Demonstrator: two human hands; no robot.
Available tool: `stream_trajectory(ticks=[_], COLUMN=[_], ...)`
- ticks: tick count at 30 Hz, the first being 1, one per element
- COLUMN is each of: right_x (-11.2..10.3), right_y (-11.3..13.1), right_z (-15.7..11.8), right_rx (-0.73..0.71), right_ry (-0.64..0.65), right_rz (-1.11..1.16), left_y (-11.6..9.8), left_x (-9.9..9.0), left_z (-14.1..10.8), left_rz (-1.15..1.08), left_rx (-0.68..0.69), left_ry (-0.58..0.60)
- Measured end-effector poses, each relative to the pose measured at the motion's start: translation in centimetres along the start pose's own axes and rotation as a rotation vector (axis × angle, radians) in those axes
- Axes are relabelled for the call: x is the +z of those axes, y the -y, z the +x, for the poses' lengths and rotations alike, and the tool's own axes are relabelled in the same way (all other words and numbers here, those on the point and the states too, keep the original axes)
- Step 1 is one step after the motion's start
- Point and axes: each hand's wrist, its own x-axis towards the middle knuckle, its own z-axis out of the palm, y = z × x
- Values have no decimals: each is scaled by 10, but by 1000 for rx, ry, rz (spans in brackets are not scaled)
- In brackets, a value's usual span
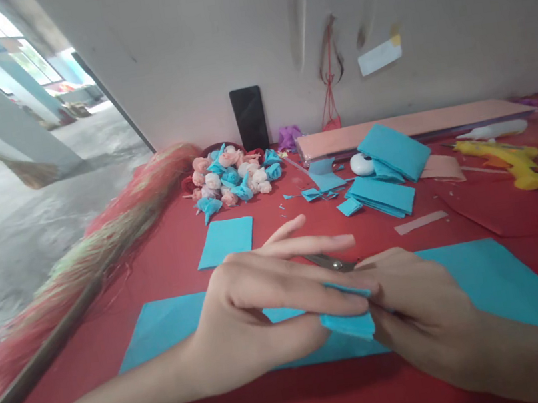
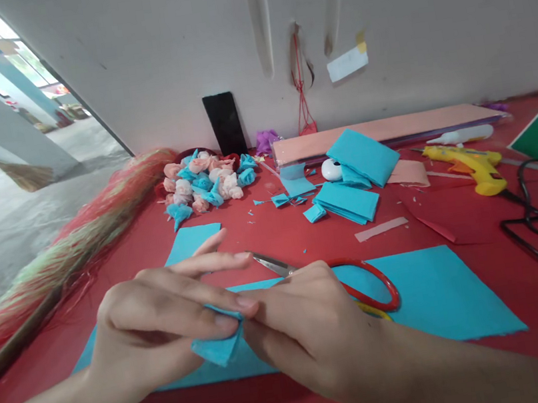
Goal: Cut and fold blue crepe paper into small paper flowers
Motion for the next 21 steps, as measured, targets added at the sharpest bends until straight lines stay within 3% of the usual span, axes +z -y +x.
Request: stream_trajectory(ticks=[5,8,10,12,15,18,21], right_x=[-1,-8,-16,-25,-32,-27,-16], right_y=[1,4,1,-10,-33,-46,-43], right_z=[7,16,15,5,-28,-54,-54], right_rx=[2,16,110,255,238,301,350], right_ry=[-3,118,246,389,550,600,641], right_rz=[39,-48,-207,-367,-500,-578,-552], left_y=[-2,-1,1,2,6,8,6], left_x=[3,3,4,5,7,10,9], left_z=[1,-3,-6,-7,-4,1,2], left_rz=[-197,-341,-428,-530,-676,-745,-770], left_rx=[-25,-166,-258,-329,-317,-282,-365], left_ry=[-25,-116,-184,-214,-223,-242,-243])
